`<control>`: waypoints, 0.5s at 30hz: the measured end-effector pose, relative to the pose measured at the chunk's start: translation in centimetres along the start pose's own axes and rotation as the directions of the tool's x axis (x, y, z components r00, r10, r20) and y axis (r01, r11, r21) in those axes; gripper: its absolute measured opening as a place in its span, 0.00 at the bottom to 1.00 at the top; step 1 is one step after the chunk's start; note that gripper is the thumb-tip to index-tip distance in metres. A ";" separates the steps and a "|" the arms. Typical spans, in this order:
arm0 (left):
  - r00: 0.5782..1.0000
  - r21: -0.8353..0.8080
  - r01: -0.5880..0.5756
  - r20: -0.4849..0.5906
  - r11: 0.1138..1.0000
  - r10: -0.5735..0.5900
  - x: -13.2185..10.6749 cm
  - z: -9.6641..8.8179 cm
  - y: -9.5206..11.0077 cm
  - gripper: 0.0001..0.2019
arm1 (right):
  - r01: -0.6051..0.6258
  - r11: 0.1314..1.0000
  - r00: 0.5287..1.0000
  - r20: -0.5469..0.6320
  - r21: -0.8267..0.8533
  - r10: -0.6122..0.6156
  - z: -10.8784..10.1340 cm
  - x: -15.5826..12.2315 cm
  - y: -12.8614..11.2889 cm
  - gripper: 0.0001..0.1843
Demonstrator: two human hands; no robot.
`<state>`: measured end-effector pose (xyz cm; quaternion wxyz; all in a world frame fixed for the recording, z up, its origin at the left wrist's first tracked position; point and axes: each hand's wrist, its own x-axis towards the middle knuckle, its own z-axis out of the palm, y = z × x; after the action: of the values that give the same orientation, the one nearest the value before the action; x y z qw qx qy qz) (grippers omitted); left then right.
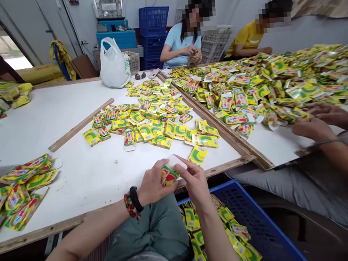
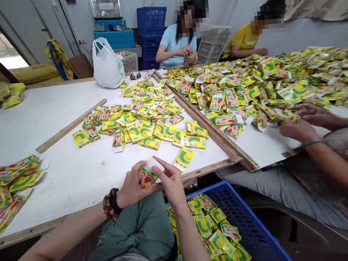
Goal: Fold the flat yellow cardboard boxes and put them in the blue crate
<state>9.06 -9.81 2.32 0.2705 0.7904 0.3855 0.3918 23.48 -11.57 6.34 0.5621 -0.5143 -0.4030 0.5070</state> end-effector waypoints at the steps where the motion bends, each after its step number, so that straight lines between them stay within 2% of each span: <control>1: 1.000 -0.016 0.003 -0.015 1.000 -0.004 -1.0 0.2 0.1 0.26 | -0.032 0.999 0.999 0.028 -0.010 0.032 0.3 -0.3 0.3 0.29; 3: 0.999 -0.025 0.037 -0.037 0.999 -0.038 -2.6 0.8 0.1 0.24 | -0.065 0.996 0.992 0.109 -0.054 0.071 0.6 -1.0 1.0 0.28; 6: 0.985 -0.008 0.170 -0.037 0.985 -0.170 -3.8 1.3 0.4 0.33 | -0.049 0.994 0.980 0.188 -0.096 0.066 0.8 -2.2 1.9 0.22; 8: 0.965 0.012 0.262 0.029 0.965 -0.262 -3.9 1.2 1.1 0.34 | -0.037 0.992 0.985 0.163 -0.123 0.057 1.0 -3.0 2.2 0.20; 11: 0.936 0.038 0.325 0.129 0.945 -0.328 -3.5 0.8 1.9 0.26 | -0.031 0.982 0.997 0.057 -0.189 0.042 1.3 -3.9 2.4 0.21; 15: 0.936 0.025 0.332 0.115 0.943 -0.333 -3.5 0.7 1.8 0.30 | -0.066 0.959 0.998 -0.036 -0.276 0.058 1.6 -3.7 2.1 0.23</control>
<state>9.00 -13.75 1.85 0.3528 0.7363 0.4979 0.2923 20.95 -15.02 4.72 0.4739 -0.6074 -0.4458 0.4557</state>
